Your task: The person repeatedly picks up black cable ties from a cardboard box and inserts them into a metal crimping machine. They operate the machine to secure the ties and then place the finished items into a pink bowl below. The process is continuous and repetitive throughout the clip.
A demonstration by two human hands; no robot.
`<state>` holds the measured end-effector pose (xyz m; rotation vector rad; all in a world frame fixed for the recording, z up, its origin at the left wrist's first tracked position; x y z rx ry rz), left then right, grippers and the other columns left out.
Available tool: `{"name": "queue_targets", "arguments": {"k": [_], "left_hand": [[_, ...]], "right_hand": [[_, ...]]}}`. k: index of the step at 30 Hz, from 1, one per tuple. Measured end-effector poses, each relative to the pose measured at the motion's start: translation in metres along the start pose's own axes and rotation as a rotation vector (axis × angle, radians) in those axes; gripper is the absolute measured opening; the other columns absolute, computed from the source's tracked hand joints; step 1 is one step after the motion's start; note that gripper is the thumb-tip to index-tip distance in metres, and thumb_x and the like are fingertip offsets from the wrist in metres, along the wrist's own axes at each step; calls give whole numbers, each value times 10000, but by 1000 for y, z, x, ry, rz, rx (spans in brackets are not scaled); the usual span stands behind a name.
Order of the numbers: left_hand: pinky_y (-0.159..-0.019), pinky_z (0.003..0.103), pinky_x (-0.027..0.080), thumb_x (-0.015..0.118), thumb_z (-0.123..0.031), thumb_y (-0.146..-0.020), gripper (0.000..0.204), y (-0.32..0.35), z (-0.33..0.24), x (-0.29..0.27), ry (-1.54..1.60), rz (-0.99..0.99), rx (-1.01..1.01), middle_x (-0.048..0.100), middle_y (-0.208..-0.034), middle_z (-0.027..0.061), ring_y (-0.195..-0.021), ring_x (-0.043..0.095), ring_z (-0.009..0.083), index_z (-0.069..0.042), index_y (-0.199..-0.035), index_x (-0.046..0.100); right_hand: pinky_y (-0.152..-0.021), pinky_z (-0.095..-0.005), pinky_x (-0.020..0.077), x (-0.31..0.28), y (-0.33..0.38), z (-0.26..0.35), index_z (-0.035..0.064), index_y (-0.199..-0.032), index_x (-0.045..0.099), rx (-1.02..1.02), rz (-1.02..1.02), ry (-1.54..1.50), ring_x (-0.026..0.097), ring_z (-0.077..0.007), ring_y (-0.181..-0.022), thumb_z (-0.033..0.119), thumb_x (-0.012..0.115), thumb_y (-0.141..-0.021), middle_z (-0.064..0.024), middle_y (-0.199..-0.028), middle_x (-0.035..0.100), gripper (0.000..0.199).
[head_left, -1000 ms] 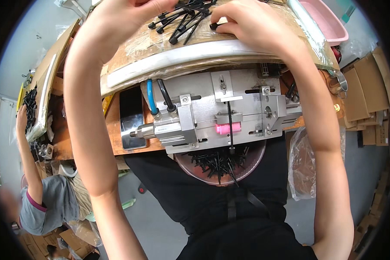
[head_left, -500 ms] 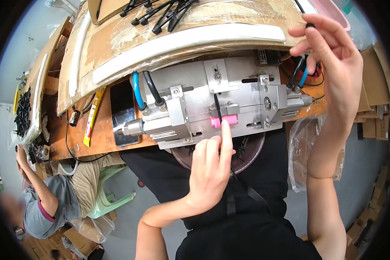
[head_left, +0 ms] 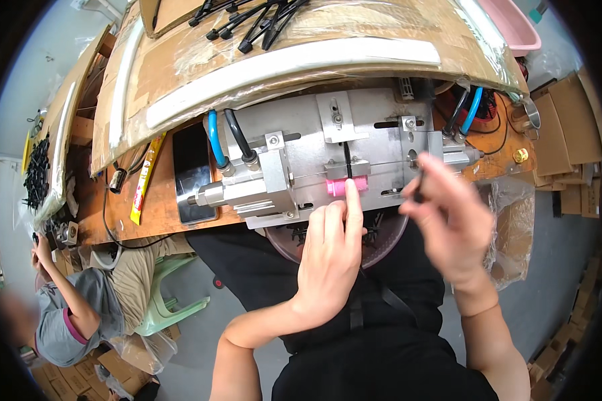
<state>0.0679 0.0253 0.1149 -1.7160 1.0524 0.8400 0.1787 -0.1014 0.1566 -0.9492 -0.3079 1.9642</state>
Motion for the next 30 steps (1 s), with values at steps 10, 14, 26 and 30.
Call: {"name": "queue_targets", "arguments": {"k": [10, 14, 26, 30], "left_hand": [[-779, 359, 432, 765, 52, -675, 793, 24, -3, -30, 176, -34, -131, 531, -1014, 98, -893, 478, 254, 19, -1405, 457], [-790, 358, 431, 770, 54, -669, 801, 24, 2, -35, 193, -32, -147, 536, -993, 97, -895, 481, 253, 21, -1406, 457], [-842, 361, 475, 622, 7, -850, 214, -180, 163, -99, -75, -276, 62, 624, -987, 125, -929, 595, 260, -55, -1054, 630], [-707, 306, 501, 650, 64, -803, 232, -202, 146, -95, 63, -75, 4, 620, -775, 78, -702, 582, 180, -38, -1011, 635]], "right_hand": [[-550, -349, 467, 49, 36, -12, -37, -1347, 517, -35, 254, 92, 565, -207, -599, -39, 728, -746, -85, -700, 553, 637], [-552, -351, 466, 46, 33, -12, -23, -1349, 520, -40, 275, 100, 569, -218, -606, -9, 743, -747, -88, -694, 555, 642], [-682, -344, 494, 84, -231, 8, 25, -1078, 651, -514, 119, 706, 654, -257, -861, 131, 568, -932, -123, -965, 686, 199], [-729, -428, 546, 99, -288, -23, 19, -872, 694, -331, 431, 758, 686, -348, -865, 85, 605, -788, -208, -884, 690, 139]]}}
Point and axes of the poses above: each hand's wrist, its own y-axis away from the middle knuckle, its own x-axis out of the palm, z = x × y, the point moved 1 cm from there along -y, towards the middle knuckle
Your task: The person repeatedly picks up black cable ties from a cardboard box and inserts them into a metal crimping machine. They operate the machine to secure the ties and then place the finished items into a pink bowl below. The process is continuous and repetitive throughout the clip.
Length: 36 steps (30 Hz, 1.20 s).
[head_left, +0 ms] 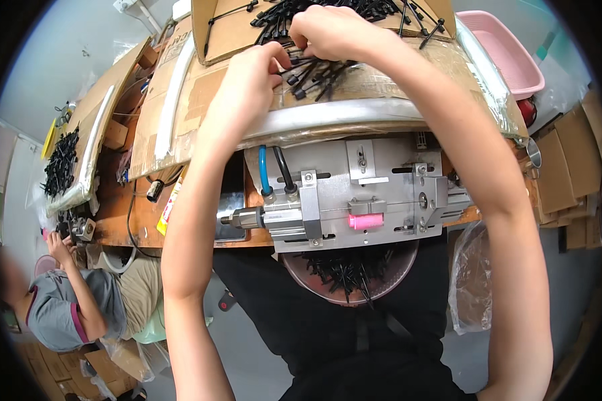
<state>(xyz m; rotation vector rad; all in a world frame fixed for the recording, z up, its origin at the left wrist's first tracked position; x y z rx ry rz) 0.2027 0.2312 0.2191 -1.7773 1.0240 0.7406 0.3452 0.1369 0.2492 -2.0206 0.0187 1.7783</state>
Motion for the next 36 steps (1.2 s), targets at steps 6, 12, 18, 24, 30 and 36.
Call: {"name": "queue_targets", "arguments": {"k": [6, 12, 18, 24, 30, 36], "left_hand": [[-758, 297, 504, 645, 23, -841, 170, 14, -19, -2, 3, -198, 208, 671, -895, 98, -784, 627, 177, -12, -1007, 661], [-725, 308, 500, 659, 11, -842, 156, 61, -47, -15, 130, -530, 96, 673, -901, 101, -760, 643, 206, -28, -990, 686], [-784, 309, 457, 738, 15, -737, 516, 177, -108, 8, -4, -290, 51, 646, -945, 77, -818, 598, 202, 45, -1233, 596], [-815, 381, 429, 722, -2, -730, 706, 213, -147, 85, 0, 38, -21, 532, -965, 103, -882, 503, 256, 71, -1376, 448], [-820, 377, 437, 701, -7, -766, 711, 208, -147, 90, -85, 147, 3, 521, -978, 97, -885, 494, 252, 67, -1409, 407], [-845, 359, 463, 631, 28, -767, 696, 210, -138, 89, -70, 157, 5, 519, -1000, 120, -912, 516, 258, 92, -1413, 381]], "right_hand": [[-725, -394, 526, -30, 48, -35, 48, -865, 736, -150, 32, -173, 683, -299, -813, 130, 747, -774, -146, -828, 701, 122], [-659, -235, 499, -75, 79, -43, 3, -1035, 706, 323, -298, -772, 630, -115, -746, 152, 670, -896, -57, -825, 710, 207], [-654, -245, 539, -71, 156, 3, -23, -1213, 592, 308, -629, -943, 681, -162, -871, 205, 660, -920, -126, -1019, 723, 378], [-652, -199, 419, -53, 219, -23, -43, -1298, 525, 261, -514, -1367, 606, -142, -910, 207, 494, -1032, -192, -1148, 655, 367], [-630, -213, 416, -56, 247, -13, -48, -1243, 551, 233, -611, -1266, 582, -151, -902, 143, 512, -1016, -184, -1117, 657, 299], [-629, -250, 511, -25, 279, 65, -51, -1181, 603, 360, -564, -969, 624, -124, -765, -103, 663, -813, -130, -963, 692, 377]]}}
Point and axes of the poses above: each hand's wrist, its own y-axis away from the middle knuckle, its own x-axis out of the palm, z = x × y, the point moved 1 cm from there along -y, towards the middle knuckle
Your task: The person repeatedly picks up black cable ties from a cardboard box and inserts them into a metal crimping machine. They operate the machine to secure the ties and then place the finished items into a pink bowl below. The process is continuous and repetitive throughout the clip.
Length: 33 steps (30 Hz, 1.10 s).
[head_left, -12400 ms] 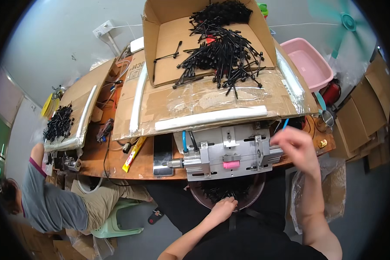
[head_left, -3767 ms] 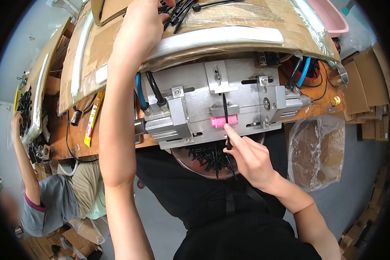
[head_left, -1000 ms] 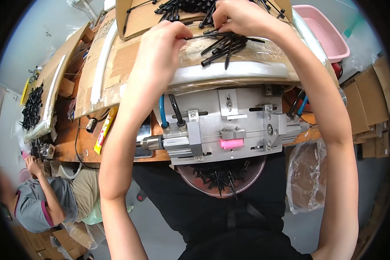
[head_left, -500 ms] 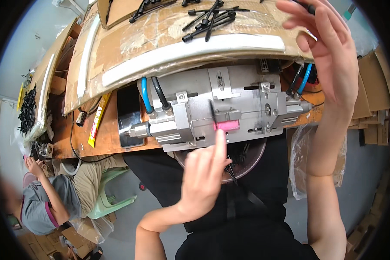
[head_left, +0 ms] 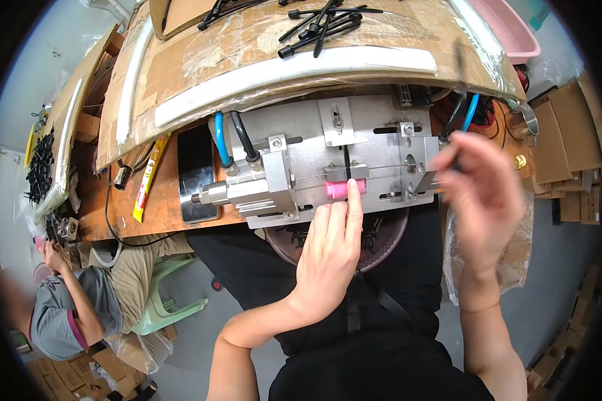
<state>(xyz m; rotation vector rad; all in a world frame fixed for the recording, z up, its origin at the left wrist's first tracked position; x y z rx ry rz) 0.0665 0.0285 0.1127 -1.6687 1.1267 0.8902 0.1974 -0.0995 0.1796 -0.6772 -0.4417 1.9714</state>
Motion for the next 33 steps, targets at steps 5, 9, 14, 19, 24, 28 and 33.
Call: {"name": "queue_targets", "arguments": {"k": [5, 9, 14, 19, 24, 28, 33], "left_hand": [[-866, 366, 472, 645, 24, -799, 670, 4, -8, -25, 121, -24, -51, 525, -1092, 140, -995, 522, 285, 83, -1413, 383], [-857, 380, 472, 696, 59, -759, 728, 15, -5, -33, 192, -29, -108, 526, -1147, 139, -1043, 521, 296, 55, -1421, 394], [-842, 382, 472, 710, 64, -743, 753, 19, -1, -37, 217, -48, -99, 533, -1138, 134, -1018, 524, 298, 33, -1429, 402], [-826, 357, 454, 717, 72, -722, 723, -13, 23, -70, 159, -136, -53, 553, -1044, 134, -942, 528, 273, -7, -1400, 479], [-858, 357, 480, 578, 40, -854, 245, -145, 86, -99, 50, -492, 176, 624, -1064, 135, -1003, 601, 304, -45, -1075, 642], [-822, 344, 522, 641, -9, -838, 188, -242, 124, -95, 97, -63, 244, 675, -981, 130, -895, 658, 255, -15, -1025, 620], [-817, 295, 528, 645, 35, -847, 189, -231, 140, -102, 158, -187, 233, 702, -963, 91, -870, 669, 162, -14, -1030, 632]], "right_hand": [[-632, -329, 516, 29, 58, -15, -72, -1298, 542, -77, 215, 302, 608, -225, -691, -107, 738, -699, -126, -838, 637, 631], [-587, -352, 467, 48, 71, -25, -74, -1327, 518, -89, 307, 289, 543, -220, -629, -84, 715, -724, -103, -729, 555, 634], [-582, -347, 460, 53, 68, -27, -70, -1335, 510, -73, 366, 338, 536, -215, -639, -55, 709, -746, -93, -715, 537, 623], [-598, -344, 474, 41, 41, -8, -33, -1301, 555, -130, 383, 371, 552, -226, -651, -29, 713, -749, -87, -738, 569, 574], [-585, -328, 493, 36, -78, -3, -3, -1131, 646, -609, 179, 629, 610, -250, -695, 12, 670, -751, -82, -768, 620, 381], [-624, -333, 492, 52, -179, -20, 42, -1011, 673, -706, 472, 868, 645, -266, -758, 43, 640, -815, -119, -802, 662, 199], [-630, -314, 478, 49, -218, -57, 41, -1013, 685, -580, 739, 439, 648, -223, -716, 88, 649, -871, -134, -866, 703, 154]]}}
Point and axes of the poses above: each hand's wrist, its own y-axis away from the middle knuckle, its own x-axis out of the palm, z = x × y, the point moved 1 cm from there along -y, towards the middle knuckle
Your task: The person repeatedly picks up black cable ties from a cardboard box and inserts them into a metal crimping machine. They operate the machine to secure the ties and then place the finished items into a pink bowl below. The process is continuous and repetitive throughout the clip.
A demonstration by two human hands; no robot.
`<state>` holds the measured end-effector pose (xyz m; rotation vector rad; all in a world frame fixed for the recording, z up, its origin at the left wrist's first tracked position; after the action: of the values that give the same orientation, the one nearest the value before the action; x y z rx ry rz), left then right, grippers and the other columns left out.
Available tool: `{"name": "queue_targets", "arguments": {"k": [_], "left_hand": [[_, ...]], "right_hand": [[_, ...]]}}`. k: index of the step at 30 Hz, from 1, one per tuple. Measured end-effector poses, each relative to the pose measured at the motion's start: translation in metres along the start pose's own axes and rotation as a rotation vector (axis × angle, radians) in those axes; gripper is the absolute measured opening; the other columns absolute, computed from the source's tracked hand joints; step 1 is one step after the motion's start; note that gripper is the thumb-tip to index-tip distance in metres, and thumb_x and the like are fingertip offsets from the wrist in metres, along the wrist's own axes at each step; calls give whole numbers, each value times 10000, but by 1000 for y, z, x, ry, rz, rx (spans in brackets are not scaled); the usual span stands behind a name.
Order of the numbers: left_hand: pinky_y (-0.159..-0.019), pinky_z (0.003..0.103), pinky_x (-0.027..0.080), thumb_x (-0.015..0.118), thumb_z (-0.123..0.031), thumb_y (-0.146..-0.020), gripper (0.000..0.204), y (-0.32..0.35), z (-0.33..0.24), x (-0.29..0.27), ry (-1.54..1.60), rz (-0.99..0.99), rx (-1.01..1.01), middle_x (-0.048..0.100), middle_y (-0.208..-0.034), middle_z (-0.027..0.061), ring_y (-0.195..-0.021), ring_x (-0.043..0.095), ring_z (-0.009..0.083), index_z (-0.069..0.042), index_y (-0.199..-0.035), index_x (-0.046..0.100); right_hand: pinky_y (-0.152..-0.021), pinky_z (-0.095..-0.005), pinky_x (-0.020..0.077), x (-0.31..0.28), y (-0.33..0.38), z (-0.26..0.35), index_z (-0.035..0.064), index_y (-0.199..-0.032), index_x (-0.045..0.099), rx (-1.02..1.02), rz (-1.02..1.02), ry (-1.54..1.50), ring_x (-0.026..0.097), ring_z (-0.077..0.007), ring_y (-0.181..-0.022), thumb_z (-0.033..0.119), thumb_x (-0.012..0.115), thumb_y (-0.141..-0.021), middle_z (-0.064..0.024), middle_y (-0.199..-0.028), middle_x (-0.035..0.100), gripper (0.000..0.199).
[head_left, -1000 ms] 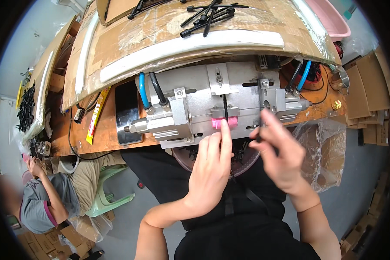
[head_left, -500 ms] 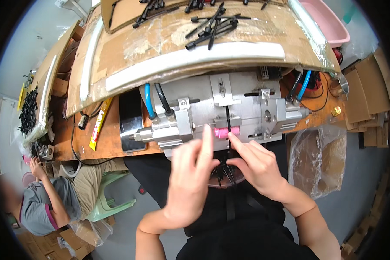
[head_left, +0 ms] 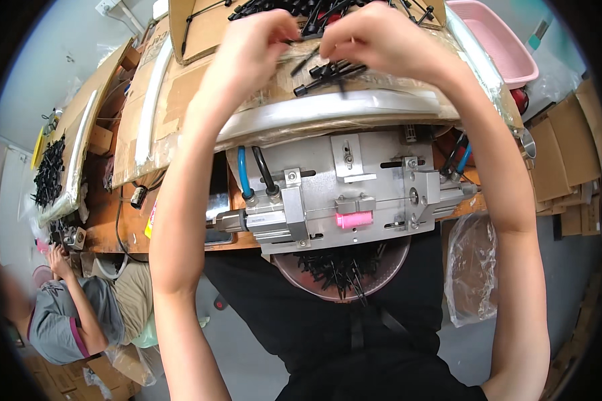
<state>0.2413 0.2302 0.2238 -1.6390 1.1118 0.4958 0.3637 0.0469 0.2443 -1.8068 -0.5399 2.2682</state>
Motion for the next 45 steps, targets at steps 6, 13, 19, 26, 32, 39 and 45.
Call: {"name": "queue_targets", "arguments": {"k": [6, 13, 19, 26, 32, 39, 45], "left_hand": [[-834, 242, 508, 655, 26, -864, 195, 72, -18, -36, -73, -331, -139, 683, -962, 60, -882, 644, 110, -21, -1052, 674], [-681, 258, 480, 713, 62, -777, 279, 138, -82, -27, -48, -485, -263, 615, -809, 58, -697, 564, 121, -40, -1036, 692], [-740, 317, 437, 708, 57, -702, 688, 213, -167, 43, -100, -103, -159, 587, -928, 86, -773, 540, 197, 75, -1355, 494], [-823, 371, 437, 686, 49, -752, 711, 209, -184, 88, -150, 169, -268, 520, -999, 111, -894, 515, 256, 49, -1410, 418], [-808, 357, 453, 659, 49, -749, 697, 204, -183, 83, -149, 178, -250, 514, -978, 104, -873, 515, 247, 49, -1406, 424], [-838, 404, 446, 550, 71, -772, 514, 117, -120, 31, -173, -123, 30, 528, -970, 152, -922, 527, 313, 19, -1283, 546], [-904, 368, 448, 646, 38, -816, 225, 10, -39, 4, -214, 95, 89, 567, -1014, 136, -1025, 543, 302, -54, -1021, 662]], "right_hand": [[-720, -350, 539, -12, -4, 22, 42, -960, 723, 133, 5, -55, 704, -268, -818, 67, 697, -819, -139, -884, 720, 147], [-681, -374, 539, -5, -38, 25, 29, -971, 721, 79, 77, 99, 691, -277, -757, 49, 666, -814, -164, -811, 708, 168], [-490, -231, 521, -31, -3, 51, -44, -1109, 648, 429, -485, -607, 682, -153, -668, 126, 645, -926, -181, -928, 710, 250], [-586, -254, 485, -44, 86, 66, -15, -1069, 643, 380, -740, -808, 644, -164, -733, 78, 604, -928, -144, -957, 700, 173], [-575, -216, 460, -5, 132, 127, -42, -1135, 589, 432, -780, -465, 601, -132, -758, -26, 562, -921, -168, -1050, 673, 217], [-615, -323, 525, 102, 172, 198, -89, -1316, 510, 517, -420, -247, 617, -222, -658, -139, 699, -725, -150, -907, 662, 623], [-645, -319, 532, 126, 161, 201, -57, -1335, 517, 557, -208, -282, 662, -244, -726, -95, 729, -707, -132, -860, 671, 664]]}}
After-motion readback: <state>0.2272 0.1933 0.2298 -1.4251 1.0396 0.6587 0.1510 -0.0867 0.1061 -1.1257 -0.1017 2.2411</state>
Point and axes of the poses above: each hand's wrist, its own y-axis away from the middle knuckle, its own x-axis out of the palm, z = x × y, the point moved 1 cm from there along -y, towards the middle knuckle
